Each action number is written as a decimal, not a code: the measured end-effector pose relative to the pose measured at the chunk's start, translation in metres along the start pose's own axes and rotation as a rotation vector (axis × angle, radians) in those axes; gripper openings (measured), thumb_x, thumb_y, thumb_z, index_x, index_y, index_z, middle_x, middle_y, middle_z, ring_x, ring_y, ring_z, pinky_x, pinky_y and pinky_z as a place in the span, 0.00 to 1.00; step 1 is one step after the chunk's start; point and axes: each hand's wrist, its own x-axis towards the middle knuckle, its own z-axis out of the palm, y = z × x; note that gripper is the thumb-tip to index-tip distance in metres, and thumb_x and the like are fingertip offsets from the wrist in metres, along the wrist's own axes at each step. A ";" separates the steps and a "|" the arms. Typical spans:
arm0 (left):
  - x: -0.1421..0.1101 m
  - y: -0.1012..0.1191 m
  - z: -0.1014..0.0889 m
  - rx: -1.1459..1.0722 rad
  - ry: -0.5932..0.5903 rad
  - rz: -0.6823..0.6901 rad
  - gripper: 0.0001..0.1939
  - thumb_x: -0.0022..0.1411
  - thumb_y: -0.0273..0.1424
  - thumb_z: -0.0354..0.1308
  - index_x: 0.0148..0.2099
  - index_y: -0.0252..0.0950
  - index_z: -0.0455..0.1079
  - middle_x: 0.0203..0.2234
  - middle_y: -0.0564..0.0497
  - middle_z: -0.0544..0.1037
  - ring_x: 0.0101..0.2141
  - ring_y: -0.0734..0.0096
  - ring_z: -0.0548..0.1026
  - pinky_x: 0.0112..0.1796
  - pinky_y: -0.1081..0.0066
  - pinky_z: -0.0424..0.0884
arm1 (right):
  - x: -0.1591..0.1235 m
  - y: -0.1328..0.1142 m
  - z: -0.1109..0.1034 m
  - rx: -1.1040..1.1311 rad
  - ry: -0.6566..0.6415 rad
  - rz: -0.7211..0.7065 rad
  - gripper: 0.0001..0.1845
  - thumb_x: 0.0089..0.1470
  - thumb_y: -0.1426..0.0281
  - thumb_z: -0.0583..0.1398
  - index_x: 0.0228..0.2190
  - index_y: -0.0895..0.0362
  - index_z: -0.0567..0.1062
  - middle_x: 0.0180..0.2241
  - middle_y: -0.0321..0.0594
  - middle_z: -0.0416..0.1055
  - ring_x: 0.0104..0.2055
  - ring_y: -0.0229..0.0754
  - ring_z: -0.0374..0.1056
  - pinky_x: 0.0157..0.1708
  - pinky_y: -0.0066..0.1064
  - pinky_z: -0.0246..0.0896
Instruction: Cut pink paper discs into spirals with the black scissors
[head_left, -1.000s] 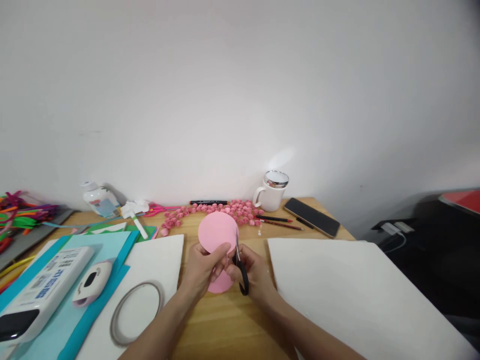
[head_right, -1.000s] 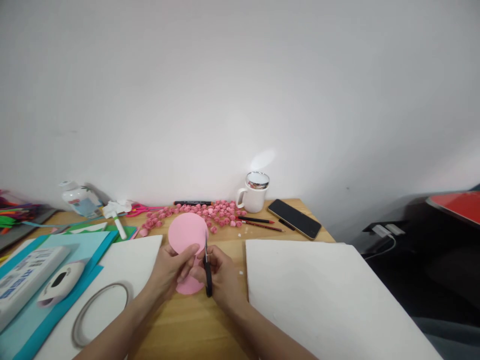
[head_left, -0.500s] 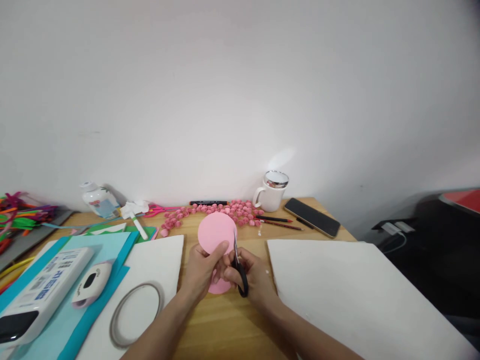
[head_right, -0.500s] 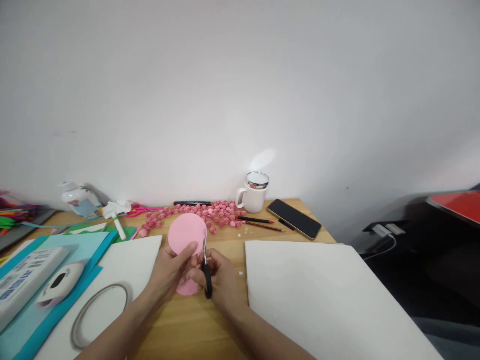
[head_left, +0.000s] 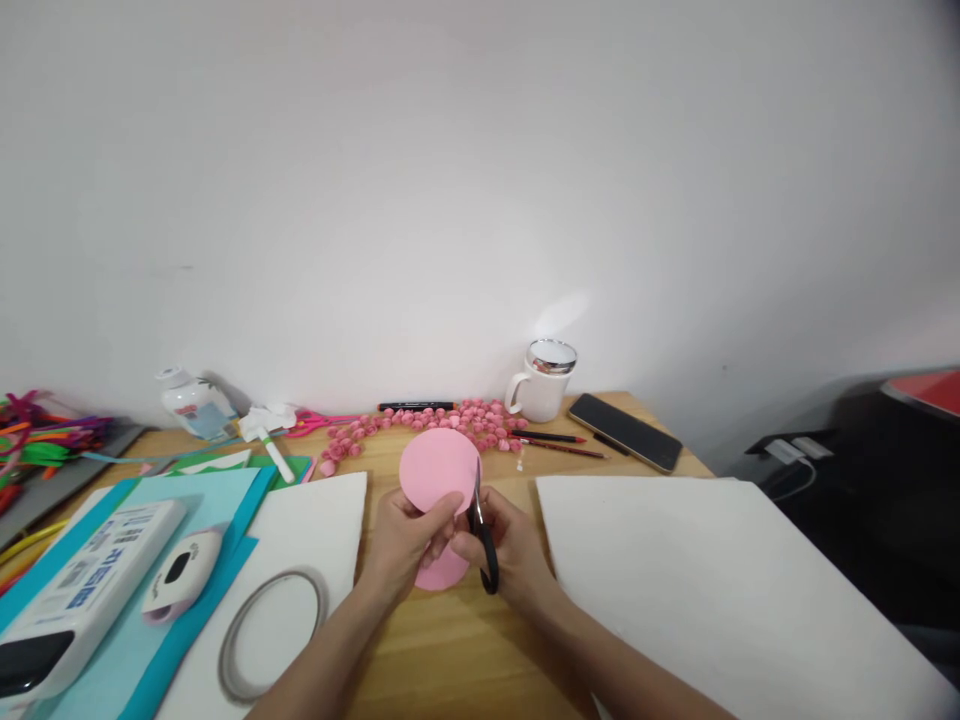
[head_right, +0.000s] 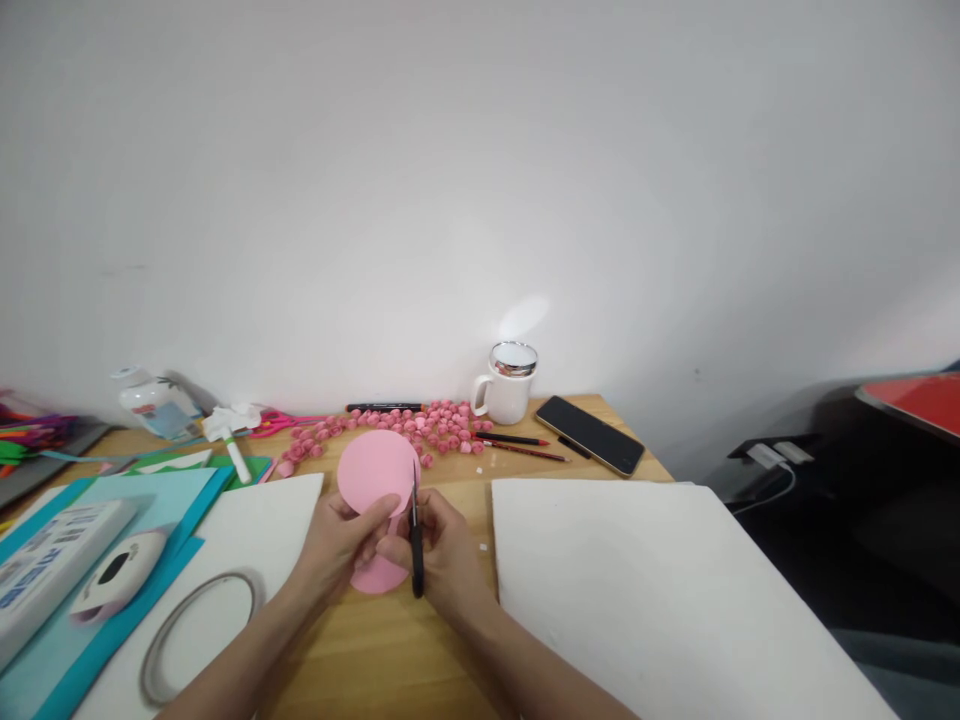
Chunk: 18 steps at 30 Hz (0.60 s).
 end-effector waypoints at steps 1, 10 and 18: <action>0.000 0.001 0.000 0.000 -0.005 0.003 0.18 0.42 0.36 0.63 0.12 0.32 0.61 0.03 0.58 0.59 0.06 0.86 0.52 0.10 0.80 0.43 | 0.000 0.000 0.000 -0.004 0.002 -0.001 0.16 0.38 0.65 0.66 0.26 0.57 0.65 0.22 0.31 0.61 0.22 0.33 0.55 0.22 0.24 0.52; -0.001 0.006 0.001 -0.019 -0.013 0.028 0.18 0.41 0.35 0.64 0.12 0.31 0.61 0.03 0.58 0.60 0.07 0.86 0.51 0.11 0.80 0.43 | -0.001 0.000 0.000 -0.018 -0.003 0.011 0.13 0.40 0.65 0.64 0.26 0.57 0.66 0.21 0.31 0.62 0.22 0.33 0.56 0.21 0.24 0.52; -0.002 0.007 0.001 -0.036 -0.021 0.032 0.21 0.41 0.36 0.63 0.10 0.32 0.59 0.02 0.59 0.57 0.07 0.86 0.50 0.12 0.79 0.43 | -0.001 0.003 0.001 0.045 0.005 0.048 0.14 0.40 0.66 0.64 0.27 0.57 0.65 0.20 0.30 0.64 0.19 0.31 0.57 0.19 0.23 0.53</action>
